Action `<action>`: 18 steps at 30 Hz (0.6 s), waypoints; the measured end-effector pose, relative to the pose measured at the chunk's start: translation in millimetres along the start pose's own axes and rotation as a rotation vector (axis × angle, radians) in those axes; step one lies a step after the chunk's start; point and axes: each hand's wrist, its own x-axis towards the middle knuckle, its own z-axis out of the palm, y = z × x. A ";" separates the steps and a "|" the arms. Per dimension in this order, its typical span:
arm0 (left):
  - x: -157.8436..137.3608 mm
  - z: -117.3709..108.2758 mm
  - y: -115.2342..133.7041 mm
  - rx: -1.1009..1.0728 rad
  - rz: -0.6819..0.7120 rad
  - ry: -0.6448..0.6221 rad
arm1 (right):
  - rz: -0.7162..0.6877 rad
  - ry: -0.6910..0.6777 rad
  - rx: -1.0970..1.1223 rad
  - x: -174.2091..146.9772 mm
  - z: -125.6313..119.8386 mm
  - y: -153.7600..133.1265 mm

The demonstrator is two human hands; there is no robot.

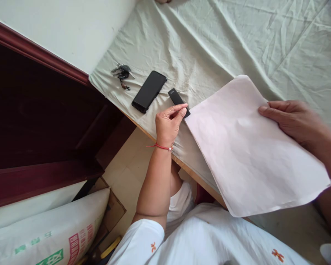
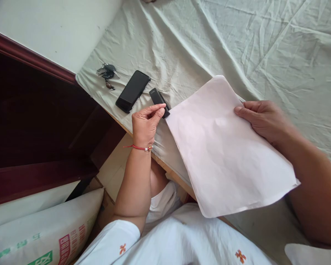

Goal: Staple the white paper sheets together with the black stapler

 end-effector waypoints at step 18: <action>1.5 5.7 -4.3 0.093 -0.009 0.000 | -0.063 -0.044 0.047 3.6 -1.8 6.5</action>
